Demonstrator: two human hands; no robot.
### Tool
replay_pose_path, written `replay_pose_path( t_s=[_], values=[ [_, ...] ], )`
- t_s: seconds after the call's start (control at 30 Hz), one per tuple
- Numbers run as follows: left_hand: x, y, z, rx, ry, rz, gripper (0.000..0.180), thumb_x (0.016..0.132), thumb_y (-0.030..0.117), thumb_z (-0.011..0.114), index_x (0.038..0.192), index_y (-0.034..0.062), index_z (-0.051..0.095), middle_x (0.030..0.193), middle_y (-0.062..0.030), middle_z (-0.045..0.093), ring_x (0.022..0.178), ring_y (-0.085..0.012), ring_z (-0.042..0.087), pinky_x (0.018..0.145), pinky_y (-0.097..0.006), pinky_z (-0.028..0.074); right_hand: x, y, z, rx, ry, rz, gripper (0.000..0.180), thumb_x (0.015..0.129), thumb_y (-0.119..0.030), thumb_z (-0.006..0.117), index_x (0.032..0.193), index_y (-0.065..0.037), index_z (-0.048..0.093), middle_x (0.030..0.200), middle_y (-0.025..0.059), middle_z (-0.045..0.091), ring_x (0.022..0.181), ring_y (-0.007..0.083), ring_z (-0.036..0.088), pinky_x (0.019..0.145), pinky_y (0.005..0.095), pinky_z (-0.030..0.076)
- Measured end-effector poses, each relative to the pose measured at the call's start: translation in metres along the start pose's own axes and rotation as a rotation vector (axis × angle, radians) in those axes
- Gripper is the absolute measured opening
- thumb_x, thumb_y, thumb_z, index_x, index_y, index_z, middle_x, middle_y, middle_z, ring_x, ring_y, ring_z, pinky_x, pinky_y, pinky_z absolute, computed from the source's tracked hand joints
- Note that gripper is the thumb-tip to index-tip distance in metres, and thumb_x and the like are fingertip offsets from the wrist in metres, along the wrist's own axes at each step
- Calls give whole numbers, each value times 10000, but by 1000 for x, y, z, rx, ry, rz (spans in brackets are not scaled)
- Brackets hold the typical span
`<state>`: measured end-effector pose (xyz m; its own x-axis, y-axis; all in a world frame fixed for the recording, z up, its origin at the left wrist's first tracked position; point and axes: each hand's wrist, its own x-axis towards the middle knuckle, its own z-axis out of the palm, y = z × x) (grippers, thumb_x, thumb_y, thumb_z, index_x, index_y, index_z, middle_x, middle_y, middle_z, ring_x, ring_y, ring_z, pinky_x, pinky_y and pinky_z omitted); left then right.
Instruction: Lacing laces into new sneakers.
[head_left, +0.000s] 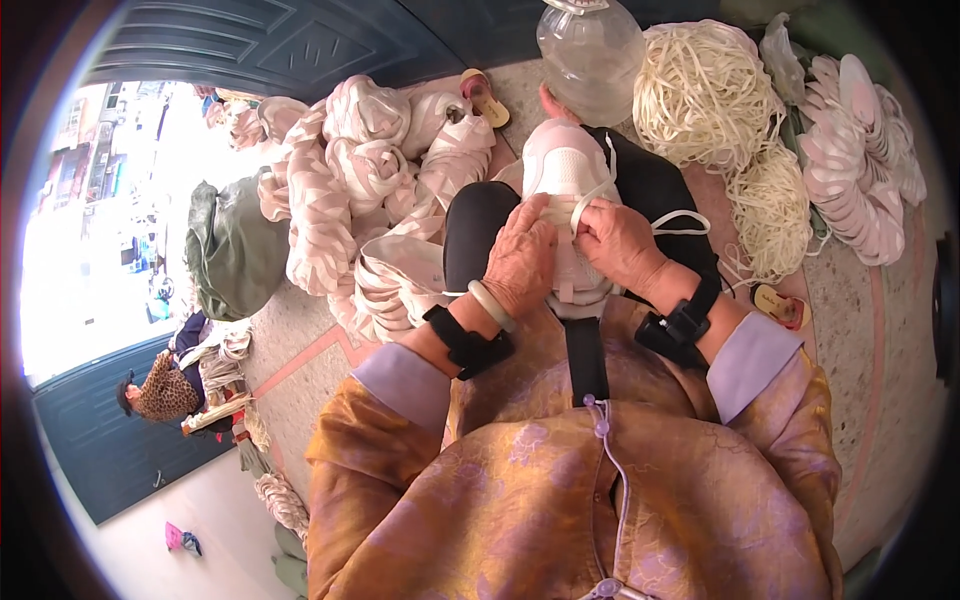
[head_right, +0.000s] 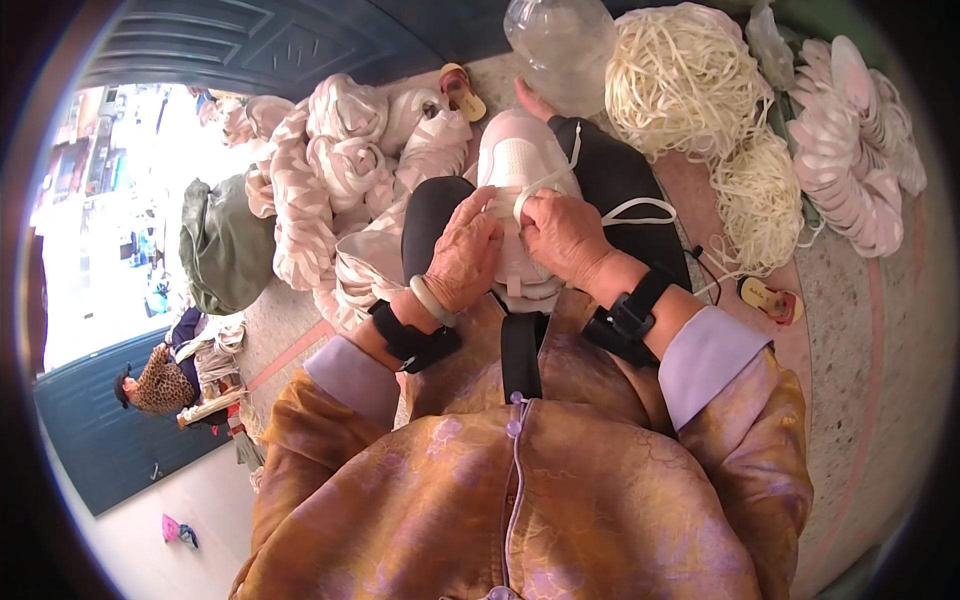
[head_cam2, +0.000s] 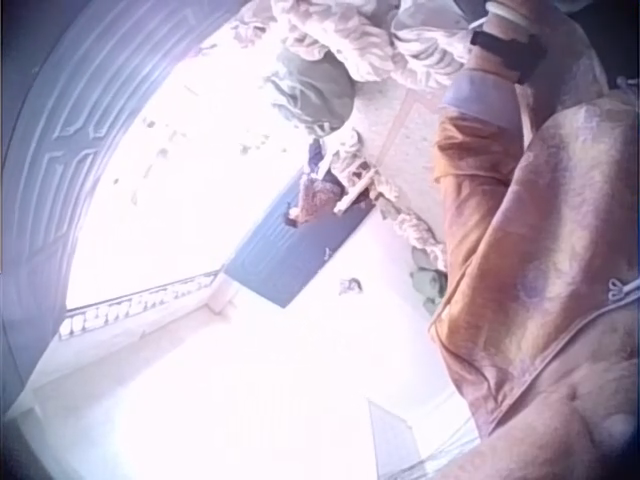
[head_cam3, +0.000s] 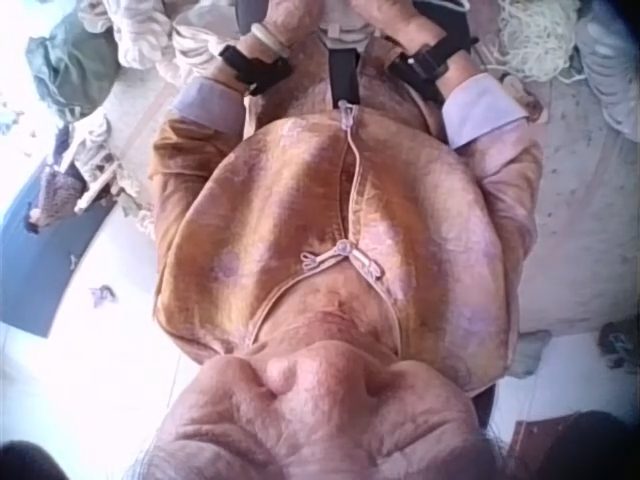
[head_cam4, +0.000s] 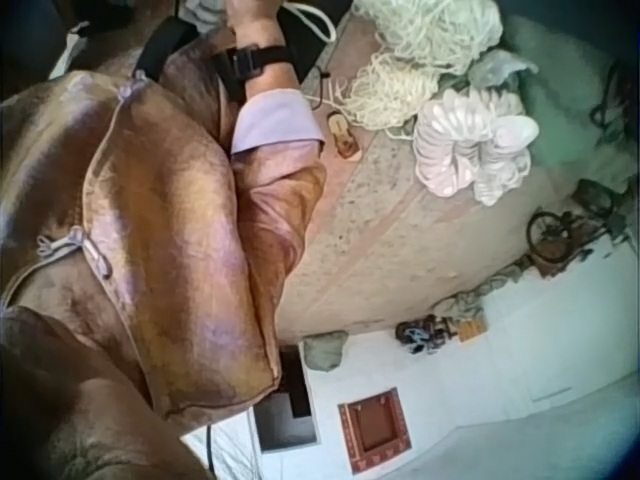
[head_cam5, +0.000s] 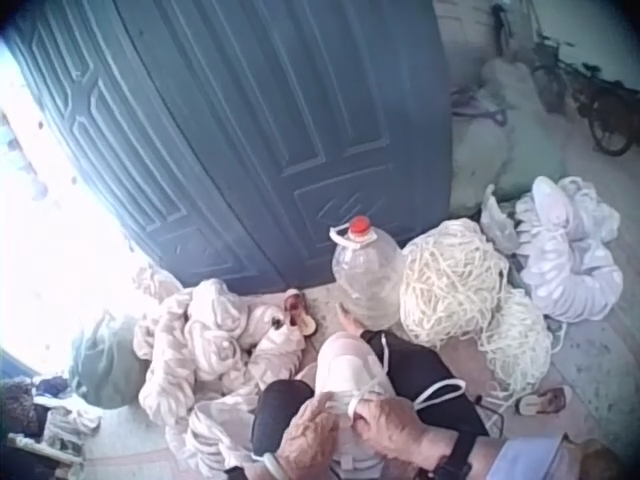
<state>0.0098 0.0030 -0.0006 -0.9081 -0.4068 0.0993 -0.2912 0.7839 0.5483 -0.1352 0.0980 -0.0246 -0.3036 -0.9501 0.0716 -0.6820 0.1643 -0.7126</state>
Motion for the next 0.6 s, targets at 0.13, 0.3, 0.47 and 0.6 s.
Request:
replay_pose_path(
  t_s=[0.13, 0.3, 0.47, 0.6],
  values=[
    [2, 8, -9, -8, 21, -29, 77, 744, -8, 518, 822, -9, 516, 1174, -257, 466, 1057, -406, 477, 912, -412, 396, -1, 3, -13, 253, -85, 45, 60, 738, -101, 565, 747, -48, 591, 733, 117, 602, 679, 314, 601, 601, 390, 473],
    [-29, -29, -46, 182, 187, 40, 205, 768, -3, 496, 955, -84, 517, 1131, -277, 488, 1050, -421, 480, 910, -471, 390, -13, 10, -37, 387, -141, 70, 50, 749, -64, 544, 762, -31, 579, 665, 144, 595, 645, 301, 603, 589, 378, 466],
    [-105, -121, -126, 811, 73, -514, 346, 722, 6, 541, 1062, -54, 524, 1256, -256, 429, 1118, -392, 452, 927, -422, 389, -19, 14, -36, 334, -56, 18, 163, 761, -53, 530, 922, -59, 553, 625, 135, 580, 609, 311, 600, 555, 384, 467],
    [-120, -121, -130, 724, -81, -677, 245, 717, 16, 547, 960, -18, 554, 1167, -225, 500, 1026, -373, 511, 867, -427, 418, -15, 13, -27, 264, 7, -28, 191, 770, -71, 523, 960, -66, 534, 629, 139, 583, 594, 330, 590, 543, 390, 467]
  ],
)
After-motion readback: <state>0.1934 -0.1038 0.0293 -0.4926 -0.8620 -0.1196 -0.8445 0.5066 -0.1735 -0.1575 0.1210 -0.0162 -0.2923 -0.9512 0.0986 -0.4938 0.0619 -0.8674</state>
